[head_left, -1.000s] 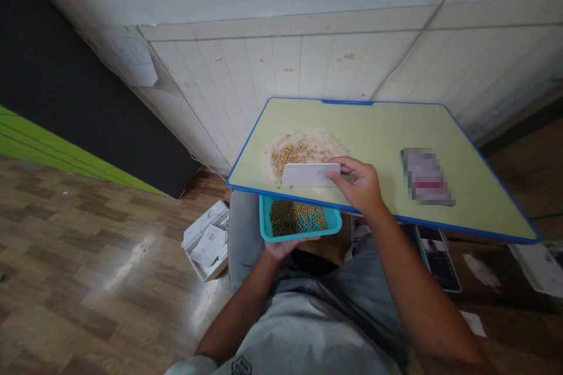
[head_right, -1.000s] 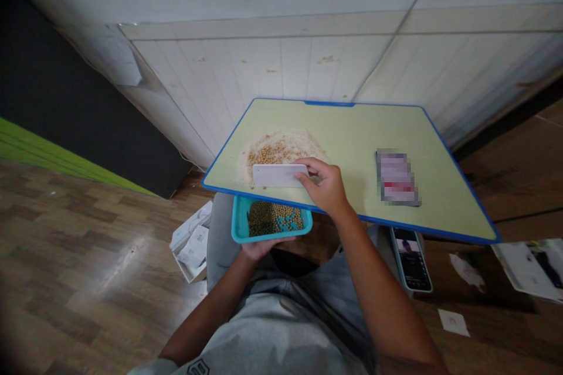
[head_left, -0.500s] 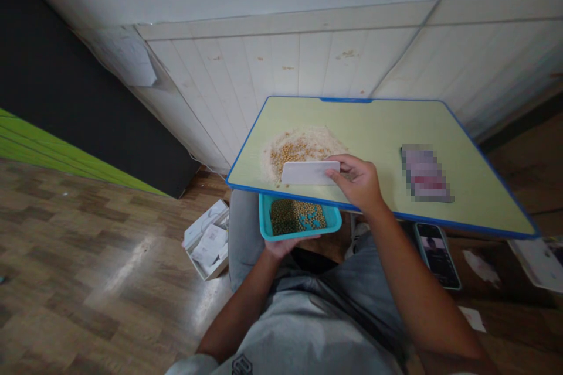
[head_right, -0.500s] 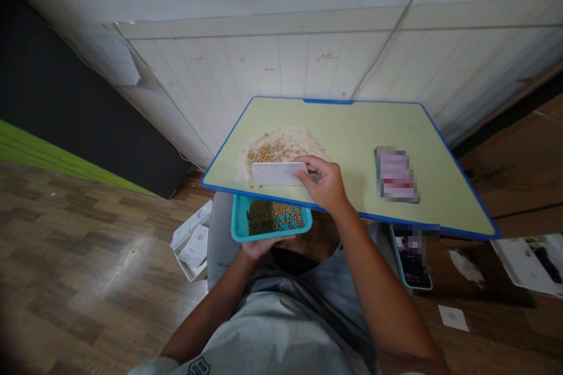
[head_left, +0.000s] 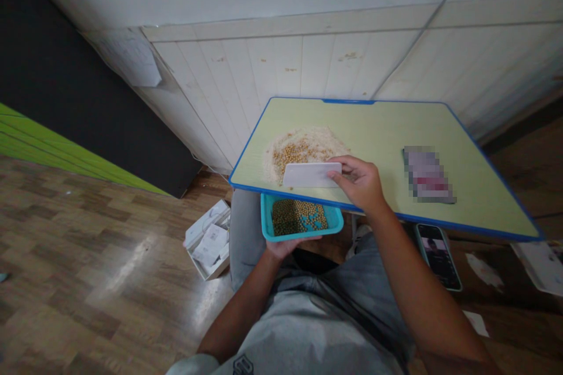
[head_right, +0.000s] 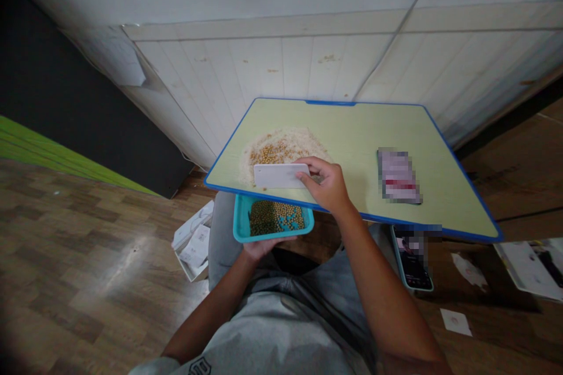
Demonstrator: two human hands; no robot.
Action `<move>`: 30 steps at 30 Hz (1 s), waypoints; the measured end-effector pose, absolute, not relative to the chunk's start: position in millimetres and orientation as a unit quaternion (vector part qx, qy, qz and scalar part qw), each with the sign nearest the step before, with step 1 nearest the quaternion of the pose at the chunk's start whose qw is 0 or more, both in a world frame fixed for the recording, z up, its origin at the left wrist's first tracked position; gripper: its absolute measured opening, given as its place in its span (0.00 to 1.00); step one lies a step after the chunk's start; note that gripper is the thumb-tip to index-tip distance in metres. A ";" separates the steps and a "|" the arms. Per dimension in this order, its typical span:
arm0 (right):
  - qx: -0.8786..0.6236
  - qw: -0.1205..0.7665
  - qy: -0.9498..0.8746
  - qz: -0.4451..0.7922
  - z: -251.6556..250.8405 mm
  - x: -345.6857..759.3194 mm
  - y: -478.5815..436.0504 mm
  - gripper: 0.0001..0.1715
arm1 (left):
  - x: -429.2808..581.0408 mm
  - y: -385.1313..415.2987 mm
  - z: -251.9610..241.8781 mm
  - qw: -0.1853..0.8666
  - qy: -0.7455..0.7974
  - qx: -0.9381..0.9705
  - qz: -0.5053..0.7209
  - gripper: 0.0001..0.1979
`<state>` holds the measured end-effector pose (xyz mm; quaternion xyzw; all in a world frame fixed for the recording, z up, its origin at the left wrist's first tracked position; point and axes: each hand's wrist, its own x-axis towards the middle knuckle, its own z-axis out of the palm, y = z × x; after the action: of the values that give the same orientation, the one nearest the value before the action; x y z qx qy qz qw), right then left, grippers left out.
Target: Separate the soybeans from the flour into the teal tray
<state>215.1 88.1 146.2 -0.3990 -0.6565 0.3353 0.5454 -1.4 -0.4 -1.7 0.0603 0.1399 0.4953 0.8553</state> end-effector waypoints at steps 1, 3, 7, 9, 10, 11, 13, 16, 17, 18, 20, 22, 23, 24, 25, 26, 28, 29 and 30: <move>-0.398 0.545 -0.658 0.334 146.9 215.0 87.8 0.10 | -1.4 -0.4 -1.5 0.855 0.141 0.063 0.495 0.40; -0.396 0.546 -0.660 0.332 147.7 215.2 87.3 0.10 | -1.1 -0.6 -0.1 0.854 0.147 0.069 0.495 0.41; -0.396 0.537 -0.659 0.347 146.8 217.3 86.6 0.11 | -0.3 -0.9 3.1 0.852 0.156 0.069 0.494 0.42; -0.393 0.533 -0.655 0.363 145.4 218.0 86.8 0.12 | -0.1 -1.0 3.4 0.853 0.159 0.067 0.492 0.42; -0.391 0.534 -0.652 0.368 144.7 218.0 87.1 0.13 | -0.1 -1.0 3.1 0.853 0.162 0.065 0.492 0.42; -0.390 0.537 -0.650 0.370 144.0 217.8 87.5 0.13 | -0.1 -1.1 2.5 0.853 0.165 0.062 0.491 0.42; -0.392 0.542 -0.647 0.366 142.8 216.3 89.0 0.13 | -0.2 -1.3 1.1 0.853 0.168 0.058 0.490 0.42; -0.398 0.539 -0.650 0.358 142.1 212.3 92.2 0.12 | -0.2 -1.6 -0.9 0.855 0.158 0.064 0.490 0.42; -0.399 0.537 -0.652 0.356 142.2 210.8 93.3 0.12 | -0.1 -1.7 -1.5 0.855 0.154 0.069 0.491 0.42; -0.398 0.535 -0.655 0.355 142.5 209.4 94.2 0.12 | 0.0 -1.6 -2.2 0.855 0.151 0.072 0.491 0.42; -0.394 0.527 -0.665 0.353 143.6 207.2 95.5 0.12 | 0.1 -1.4 -3.7 0.856 0.149 0.072 0.490 0.41; -0.390 0.516 -0.676 0.352 145.0 206.2 95.6 0.11 | 0.2 -0.9 -5.0 0.856 0.151 0.071 0.489 0.41; -0.389 0.512 -0.680 0.352 145.6 206.1 95.2 0.11 | 0.2 -0.7 -5.4 0.856 0.153 0.071 0.489 0.40; -0.390 0.510 -0.681 0.353 146.2 206.1 94.6 0.10 | 0.2 -0.6 -5.6 0.855 0.156 0.071 0.490 0.40; -0.390 0.509 -0.681 0.354 146.7 206.3 93.9 0.10 | 0.2 -0.5 -5.6 0.853 0.159 0.071 0.492 0.41; -0.389 0.510 -0.681 0.354 147.2 206.6 93.2 0.10 | 0.2 -0.4 -5.3 0.852 0.162 0.071 0.492 0.41; -0.385 0.508 -0.687 0.349 147.9 207.1 92.1 0.10 | 0.3 -0.6 -4.2 0.851 0.166 0.070 0.493 0.41; -0.381 0.507 -0.692 0.345 148.1 207.3 91.8 0.09 | 0.3 -0.8 -3.6 0.851 0.165 0.071 0.493 0.41; -0.377 0.505 -0.698 0.341 148.3 207.3 91.8 0.09 | 0.2 -1.0 -3.1 0.851 0.162 0.075 0.494 0.41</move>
<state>207.3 91.8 148.3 -0.3769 -0.6978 0.3407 0.5050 0.2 -1.0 -3.1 0.0751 0.1616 0.4938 0.8511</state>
